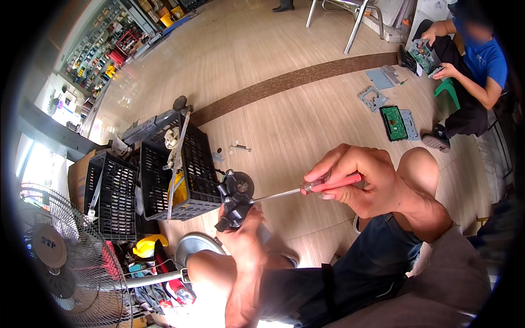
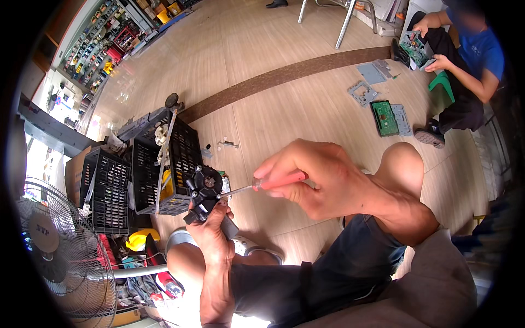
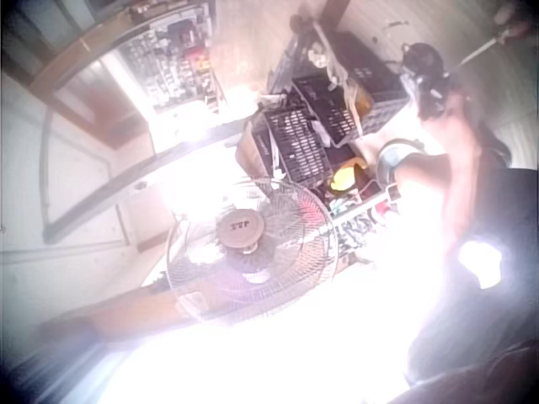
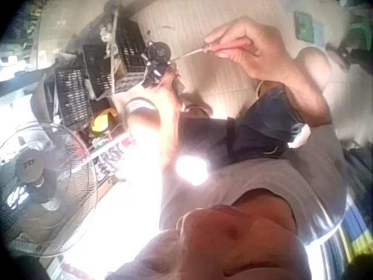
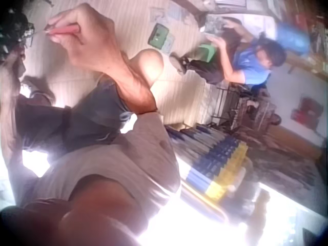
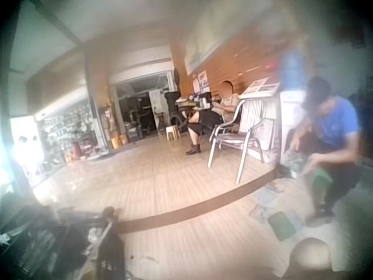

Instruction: The person uses a screwdriver to disassemble a small black mechanical component, removing screws and separating parts while sitting on the floor.

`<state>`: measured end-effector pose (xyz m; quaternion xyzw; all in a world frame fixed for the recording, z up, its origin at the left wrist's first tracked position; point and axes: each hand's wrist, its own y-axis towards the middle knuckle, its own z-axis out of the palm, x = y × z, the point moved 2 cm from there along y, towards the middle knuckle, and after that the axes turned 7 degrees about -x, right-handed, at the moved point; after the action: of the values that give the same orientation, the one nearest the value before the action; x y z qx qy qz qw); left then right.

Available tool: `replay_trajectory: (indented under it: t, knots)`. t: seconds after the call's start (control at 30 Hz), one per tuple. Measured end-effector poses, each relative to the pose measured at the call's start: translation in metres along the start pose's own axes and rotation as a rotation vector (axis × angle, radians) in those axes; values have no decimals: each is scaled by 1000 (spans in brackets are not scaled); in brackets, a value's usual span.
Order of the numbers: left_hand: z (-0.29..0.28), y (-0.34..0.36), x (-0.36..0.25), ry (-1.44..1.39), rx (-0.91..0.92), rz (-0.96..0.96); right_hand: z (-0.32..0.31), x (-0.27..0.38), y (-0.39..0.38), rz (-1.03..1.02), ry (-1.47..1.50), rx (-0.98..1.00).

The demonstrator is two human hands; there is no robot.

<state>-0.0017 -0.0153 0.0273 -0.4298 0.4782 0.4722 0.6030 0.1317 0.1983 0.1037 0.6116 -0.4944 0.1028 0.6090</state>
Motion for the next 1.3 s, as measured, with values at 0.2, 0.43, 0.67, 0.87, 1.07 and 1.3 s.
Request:
replay_trajectory:
  t: [0.2, 0.43, 0.67, 0.87, 1.07, 1.3]
  knots:
    - [1, -2, -3, -7, -5, -7, 4, -2, -3, -10, -9, -80]
    - [0, -2, -2, -14, -11, -9, 1, 3, -2, -7, -19, -16]
    - [1, -1, -4, -7, -14, -2, 3, 1, -1, 3, -21, -10]
    - [-1, 2, 0, -12, 9, -9, -2, 1, 1, 78, -11, -81]
    - [4, 1, -2, 7, 46, 45, 0, 5, 1, 49, 205, -291]
    - [7, -3, -3, 21, 63, 47, 5, 4, -2, 9, 176, -253]
